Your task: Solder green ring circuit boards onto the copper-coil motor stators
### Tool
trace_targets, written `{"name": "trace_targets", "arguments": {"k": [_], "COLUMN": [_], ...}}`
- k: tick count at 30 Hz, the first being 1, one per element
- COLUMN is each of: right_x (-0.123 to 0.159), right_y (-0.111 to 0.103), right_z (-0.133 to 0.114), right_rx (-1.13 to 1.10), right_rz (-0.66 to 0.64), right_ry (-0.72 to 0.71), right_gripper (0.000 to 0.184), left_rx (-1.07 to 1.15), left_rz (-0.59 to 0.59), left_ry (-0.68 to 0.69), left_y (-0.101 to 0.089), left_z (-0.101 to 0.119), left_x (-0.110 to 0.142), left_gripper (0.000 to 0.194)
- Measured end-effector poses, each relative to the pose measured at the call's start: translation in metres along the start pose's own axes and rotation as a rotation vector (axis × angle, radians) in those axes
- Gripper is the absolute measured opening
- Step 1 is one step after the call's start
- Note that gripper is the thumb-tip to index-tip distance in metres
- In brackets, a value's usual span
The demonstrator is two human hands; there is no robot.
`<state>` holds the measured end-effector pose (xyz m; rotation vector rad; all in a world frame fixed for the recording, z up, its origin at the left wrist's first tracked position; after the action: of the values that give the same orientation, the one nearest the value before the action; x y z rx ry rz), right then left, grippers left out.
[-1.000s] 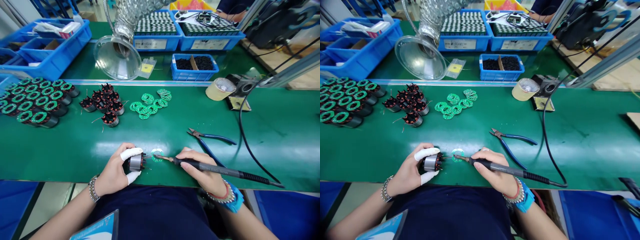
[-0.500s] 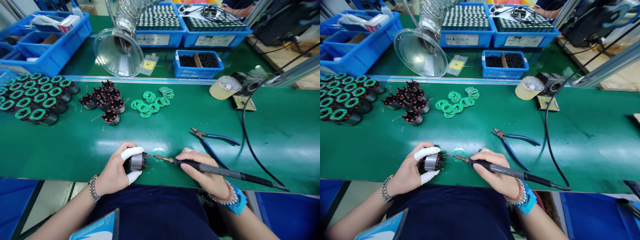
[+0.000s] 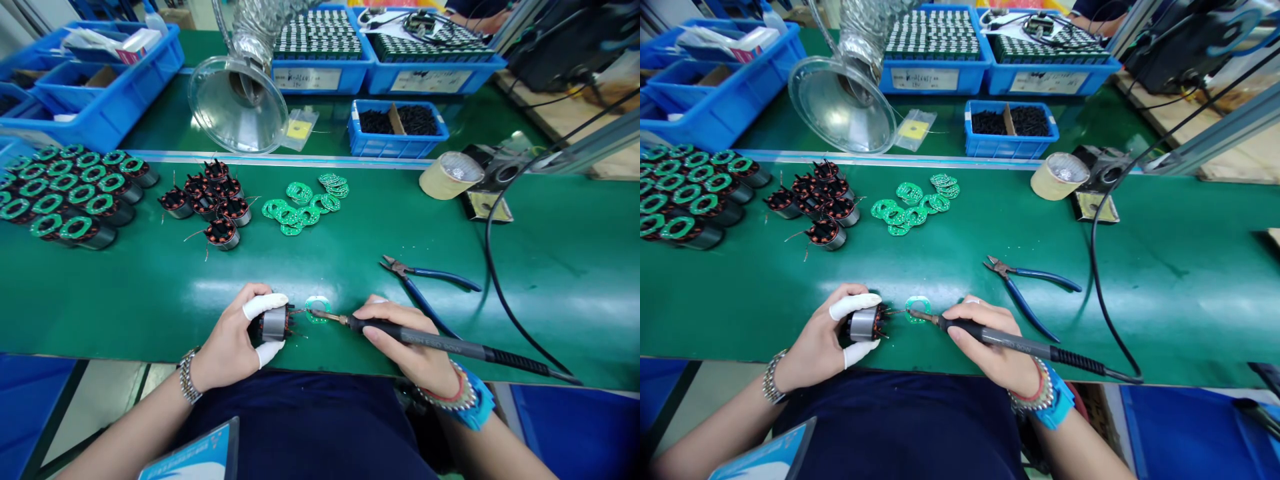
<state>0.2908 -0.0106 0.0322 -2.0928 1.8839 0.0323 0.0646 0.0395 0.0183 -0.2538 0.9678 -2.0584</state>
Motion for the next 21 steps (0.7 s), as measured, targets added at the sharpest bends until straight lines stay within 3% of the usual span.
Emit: {"name": "trace_targets", "arguments": {"k": [16,21], "right_x": [0.013,0.016], "right_y": [-0.015,-0.012], "right_z": [0.001,0.002], "right_rx": [0.236,0.266], "right_rz": [0.287,0.314], "right_ry": [-0.109,-0.146], "right_gripper": [0.027,0.026], "left_rx": [0.011,0.000], "left_rz": [-0.003,0.004], "left_ry": [-0.019,-0.012], "left_y": [0.000,-0.001], "left_z": [0.003,0.002], "left_x": [-0.003,-0.002], "left_gripper": [0.056,0.056]}}
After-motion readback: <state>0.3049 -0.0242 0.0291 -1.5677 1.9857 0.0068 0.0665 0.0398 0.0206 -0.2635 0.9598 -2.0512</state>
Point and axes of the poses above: each hand's wrist, its own x-axis away from the middle knuckle, its own y-axis out of the palm, z = x × y, the point moved 5 cm from there along -x, towards the middle knuckle, and after that the axes turned 10 degrees about -x, right-handed, at the moved point
